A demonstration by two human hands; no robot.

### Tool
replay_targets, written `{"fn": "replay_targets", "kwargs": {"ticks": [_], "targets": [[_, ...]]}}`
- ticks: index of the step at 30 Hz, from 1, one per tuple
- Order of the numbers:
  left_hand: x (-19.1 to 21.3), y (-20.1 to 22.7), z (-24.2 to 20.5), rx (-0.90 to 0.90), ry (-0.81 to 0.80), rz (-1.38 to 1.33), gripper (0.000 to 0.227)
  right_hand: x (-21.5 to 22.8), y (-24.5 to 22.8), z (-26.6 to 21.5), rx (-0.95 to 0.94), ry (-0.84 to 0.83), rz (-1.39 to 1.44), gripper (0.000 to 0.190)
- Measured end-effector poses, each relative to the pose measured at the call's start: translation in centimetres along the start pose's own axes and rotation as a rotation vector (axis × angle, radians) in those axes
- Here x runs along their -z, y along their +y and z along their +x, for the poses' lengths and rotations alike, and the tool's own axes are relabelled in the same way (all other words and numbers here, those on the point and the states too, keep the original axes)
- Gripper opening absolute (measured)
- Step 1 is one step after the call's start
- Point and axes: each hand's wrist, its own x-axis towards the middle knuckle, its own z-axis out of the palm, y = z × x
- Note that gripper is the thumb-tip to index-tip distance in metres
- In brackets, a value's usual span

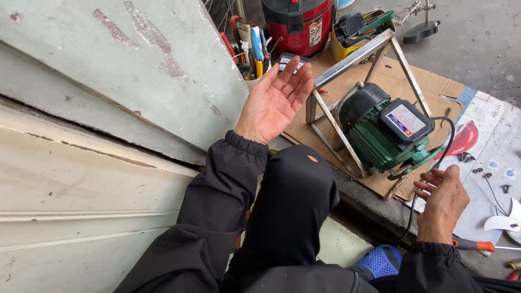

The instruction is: The person places a green electric motor into a metal frame and secures it using bolts and a screwdriver. They then connect wires to the motor and plug in the power cord.

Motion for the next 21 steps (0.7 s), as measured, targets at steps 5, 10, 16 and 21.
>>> {"fn": "replay_targets", "kwargs": {"ticks": [5, 10, 16, 21], "targets": [[3.6, -0.9, -0.3, -0.209, 0.441, 0.608, 0.061, 1.5, 4.8, 3.9, -0.024, -0.006, 0.043, 0.051], [15.0, -4.7, -1.8, -0.461, 0.569, 1.559, 0.025, 2.0, 2.6, 1.8, -0.036, 0.074, 0.067, 0.052], [0.4, 2.7, -1.2, -0.346, 0.584, 0.602, 0.038, 1.7, 7.2, 4.6, 0.044, 0.179, -0.032, 0.054], [-11.4, -5.0, -0.5, -0.412, 0.309, 0.495, 0.041, 1.3, 8.6, 7.0, 0.024, 0.189, 0.027, 0.057]]}}
